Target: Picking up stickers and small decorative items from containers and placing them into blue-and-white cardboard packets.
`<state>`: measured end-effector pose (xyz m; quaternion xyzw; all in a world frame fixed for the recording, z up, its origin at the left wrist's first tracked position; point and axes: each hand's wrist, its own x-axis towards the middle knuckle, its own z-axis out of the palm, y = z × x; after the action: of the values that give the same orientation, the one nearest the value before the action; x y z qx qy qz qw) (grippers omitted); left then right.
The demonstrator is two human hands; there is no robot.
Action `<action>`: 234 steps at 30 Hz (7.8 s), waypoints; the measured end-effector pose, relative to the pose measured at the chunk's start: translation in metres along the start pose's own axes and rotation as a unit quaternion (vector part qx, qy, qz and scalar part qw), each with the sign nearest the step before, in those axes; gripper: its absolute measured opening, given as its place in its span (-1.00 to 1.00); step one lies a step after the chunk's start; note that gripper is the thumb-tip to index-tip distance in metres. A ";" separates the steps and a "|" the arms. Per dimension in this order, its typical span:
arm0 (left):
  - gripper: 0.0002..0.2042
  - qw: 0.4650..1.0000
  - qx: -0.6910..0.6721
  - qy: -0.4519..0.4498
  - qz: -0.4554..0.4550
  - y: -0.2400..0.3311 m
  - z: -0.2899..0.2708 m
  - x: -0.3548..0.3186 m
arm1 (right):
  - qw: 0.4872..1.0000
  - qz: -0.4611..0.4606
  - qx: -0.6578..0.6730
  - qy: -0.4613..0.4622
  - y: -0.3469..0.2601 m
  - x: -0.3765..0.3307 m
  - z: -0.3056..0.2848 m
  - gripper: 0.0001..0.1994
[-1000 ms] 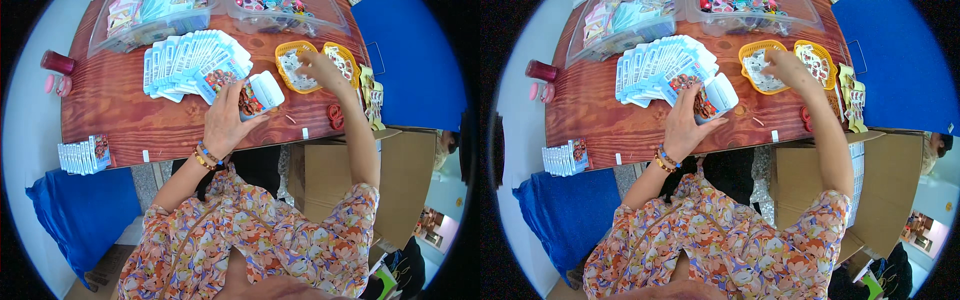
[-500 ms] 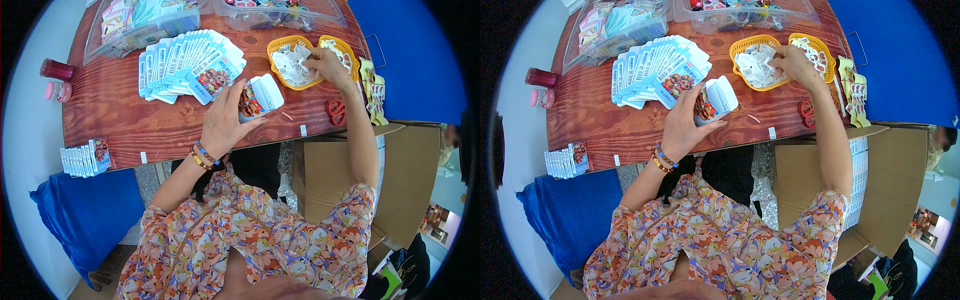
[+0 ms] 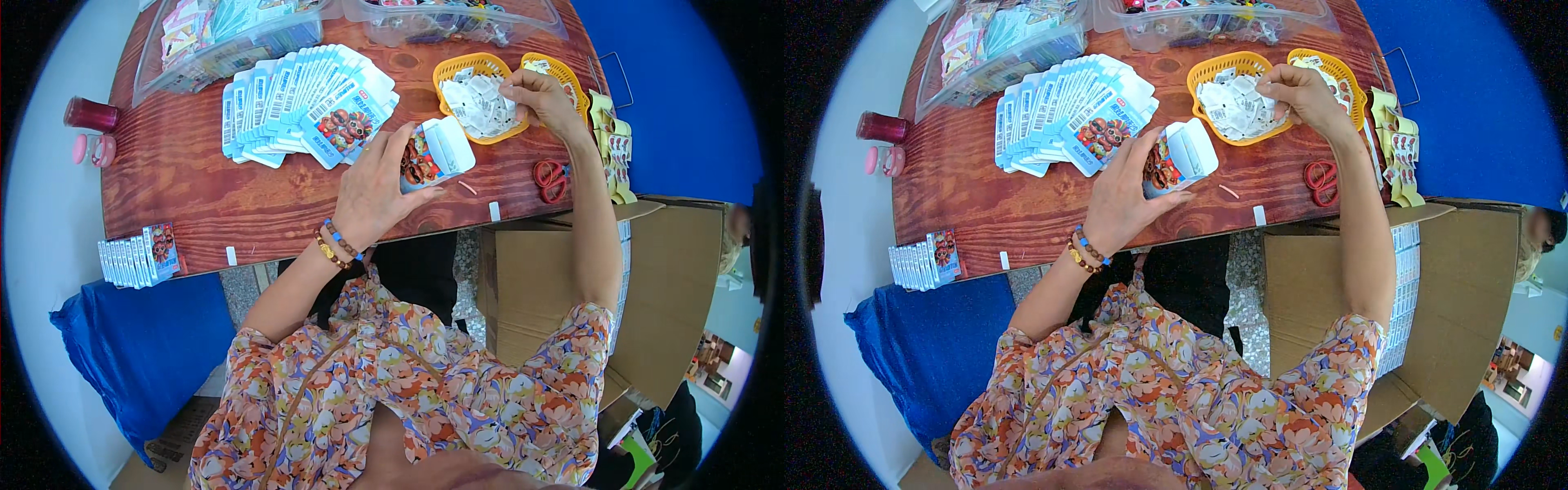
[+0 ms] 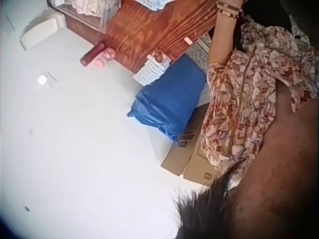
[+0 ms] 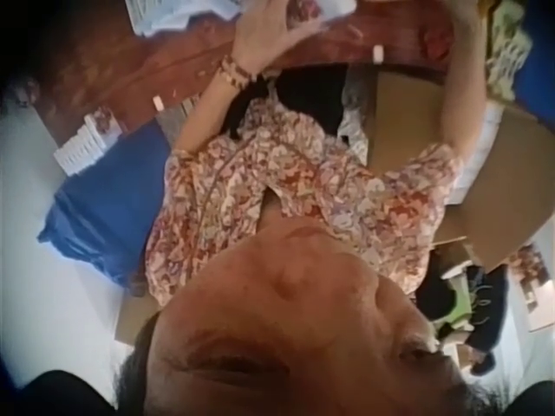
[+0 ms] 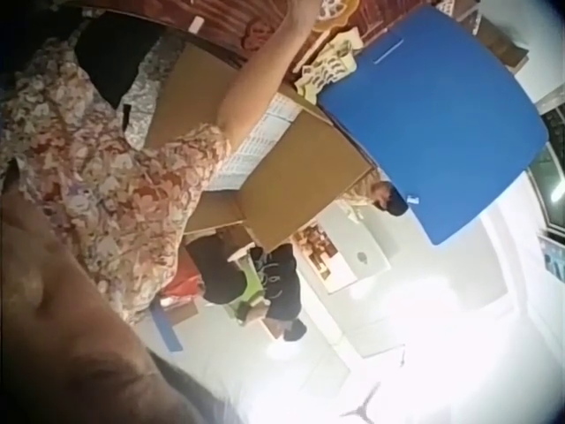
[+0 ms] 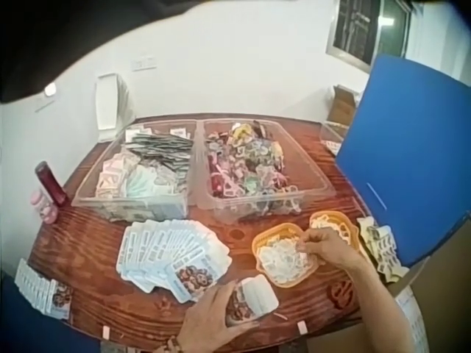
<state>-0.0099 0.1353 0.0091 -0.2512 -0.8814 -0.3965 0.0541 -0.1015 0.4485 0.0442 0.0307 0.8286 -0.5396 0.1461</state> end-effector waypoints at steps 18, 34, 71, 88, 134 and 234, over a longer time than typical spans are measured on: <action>-0.14 0.998 0.042 0.040 0.019 -0.007 0.007 0.020 | 0.997 -0.044 -0.041 0.056 -0.014 0.007 0.017 -0.83; -0.14 0.996 0.027 0.073 0.038 0.003 0.011 0.030 | 0.940 -0.320 -0.079 0.086 -0.037 -0.045 0.087 -0.94; -0.17 0.990 0.056 0.129 -0.005 -0.017 0.002 0.002 | 0.918 -0.287 -0.231 0.145 -0.061 -0.054 0.133 -0.95; -0.13 0.965 -0.060 0.252 -0.030 -0.026 0.015 -0.008 | 0.936 -0.300 0.066 0.172 -0.026 -0.077 0.205 -0.60; -0.72 0.902 -0.414 0.002 -0.121 -0.034 -0.047 -0.049 | 0.942 -0.331 -0.056 -0.005 -0.038 -0.081 0.171 -0.79; -0.43 0.798 0.528 0.195 -0.216 -0.149 -0.216 -0.190 | 0.848 -0.276 -0.452 0.032 -0.031 -0.003 0.233 -0.08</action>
<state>0.0599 -0.1813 -0.0004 0.0961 -0.9562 0.0888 0.2618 -0.0560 0.2257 -0.0148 -0.2511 0.9595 -0.1219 -0.0377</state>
